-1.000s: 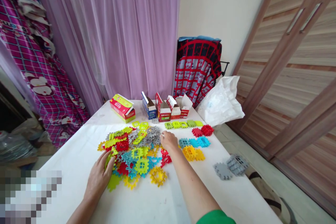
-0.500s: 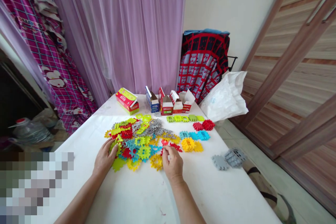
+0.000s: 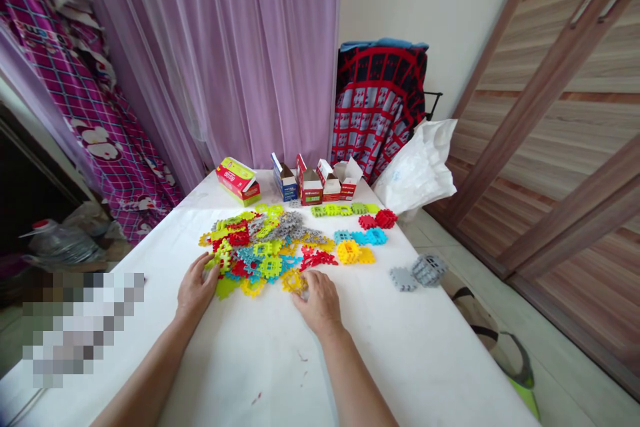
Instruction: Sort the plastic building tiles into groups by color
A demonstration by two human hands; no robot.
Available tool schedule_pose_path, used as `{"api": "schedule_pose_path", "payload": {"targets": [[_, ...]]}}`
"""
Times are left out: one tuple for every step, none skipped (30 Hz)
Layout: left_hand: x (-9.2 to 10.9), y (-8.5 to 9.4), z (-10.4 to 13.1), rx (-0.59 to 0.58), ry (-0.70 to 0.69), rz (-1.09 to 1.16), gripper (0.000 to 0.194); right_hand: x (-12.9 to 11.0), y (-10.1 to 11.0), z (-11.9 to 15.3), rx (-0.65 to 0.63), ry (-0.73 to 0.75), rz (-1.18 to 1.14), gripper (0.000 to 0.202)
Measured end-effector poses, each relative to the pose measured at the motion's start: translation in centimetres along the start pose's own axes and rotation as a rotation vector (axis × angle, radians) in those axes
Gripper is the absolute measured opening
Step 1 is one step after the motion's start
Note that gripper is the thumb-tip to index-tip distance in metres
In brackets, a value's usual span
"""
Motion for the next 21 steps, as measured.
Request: {"api": "schedule_pose_path", "payload": {"targets": [[0.0, 0.1, 0.2, -0.004, -0.004, 0.002, 0.04, 0.2, -0.1, 0.0, 0.011, -0.011, -0.009, 0.039], [0.0, 0.1, 0.4, -0.008, -0.007, 0.004, 0.04, 0.4, -0.2, 0.0, 0.025, -0.025, -0.019, 0.045], [-0.1, 0.2, 0.5, -0.01, -0.01, 0.005, 0.04, 0.6, -0.3, 0.1, 0.038, -0.041, -0.033, 0.049], [-0.1, 0.2, 0.6, -0.009, -0.012, 0.004, 0.04, 0.9, -0.4, 0.1, 0.05, -0.061, -0.054, 0.05], [-0.1, 0.2, 0.7, -0.009, -0.013, 0.004, 0.04, 1.2, -0.5, 0.1, 0.059, -0.086, -0.084, 0.047], [-0.2, 0.2, 0.7, -0.008, -0.014, 0.004, 0.039, 1.5, -0.5, 0.0, 0.066, -0.112, -0.124, 0.04], [-0.2, 0.2, 0.7, -0.007, -0.013, 0.003, 0.039, 1.8, -0.5, 0.0, 0.078, -0.137, -0.168, 0.03], [-0.3, 0.2, 0.7, -0.006, -0.013, 0.002, 0.038, 2.2, -0.3, 0.0, 0.1, -0.157, -0.213, 0.02], [-0.3, 0.2, 0.7, -0.005, -0.014, 0.002, 0.038, 2.5, 0.0, 0.0, 0.134, -0.167, -0.254, 0.013], [-0.2, 0.2, 0.6, -0.005, -0.015, 0.002, 0.038, 2.8, 0.4, 0.0, 0.169, -0.162, -0.287, 0.011], [-0.2, 0.2, 0.6, -0.005, -0.017, 0.002, 0.038, 3.0, 0.9, 0.1, 0.199, -0.141, -0.307, 0.01], [-0.1, 0.2, 0.6, -0.006, -0.017, 0.002, 0.038, 3.2, 1.3, 0.2, 0.213, -0.112, -0.312, 0.012], [0.0, 0.3, 0.6, -0.009, -0.015, 0.002, 0.039, 3.5, 1.6, 0.3, 0.21, -0.086, -0.301, 0.016], [0.0, 0.3, 0.6, -0.013, -0.01, 0.002, 0.039, 3.8, 1.8, 0.5, 0.191, -0.067, -0.277, 0.024], [0.0, 0.3, 0.6, -0.017, -0.002, 0.003, 0.04, 4.3, 1.8, 0.8, 0.163, -0.06, -0.242, 0.033], [0.0, 0.4, 0.7, -0.018, 0.007, 0.004, 0.04, 4.8, 1.9, 1.1, 0.137, -0.067, -0.202, 0.043], [0.0, 0.4, 0.7, -0.019, 0.015, 0.007, 0.039, 5.3, 1.9, 1.5, 0.117, -0.08, -0.164, 0.051], [0.0, 0.4, 0.7, -0.019, 0.018, 0.013, 0.039, 5.8, 1.8, 1.9, 0.101, -0.09, -0.132, 0.057], [0.0, 0.4, 0.7, -0.018, 0.018, 0.019, 0.038, 6.2, 1.8, 2.3, 0.087, -0.093, -0.106, 0.061], [0.0, 0.5, 0.7, -0.016, 0.016, 0.025, 0.038, 6.4, 1.8, 2.7, 0.073, -0.086, -0.081, 0.062], [0.0, 0.5, 0.7, -0.013, 0.015, 0.027, 0.037, 6.5, 1.8, 3.0, 0.06, -0.075, -0.055, 0.062]]}}
Point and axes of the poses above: each hand's wrist, its own z-axis away from the middle knuckle, its own y-axis out of the back of the hand, x = y × z, the point moved 6 cm from there along -z, towards the middle knuckle, and after that the axes turned 4 degrees about z, right-handed, at the moved point
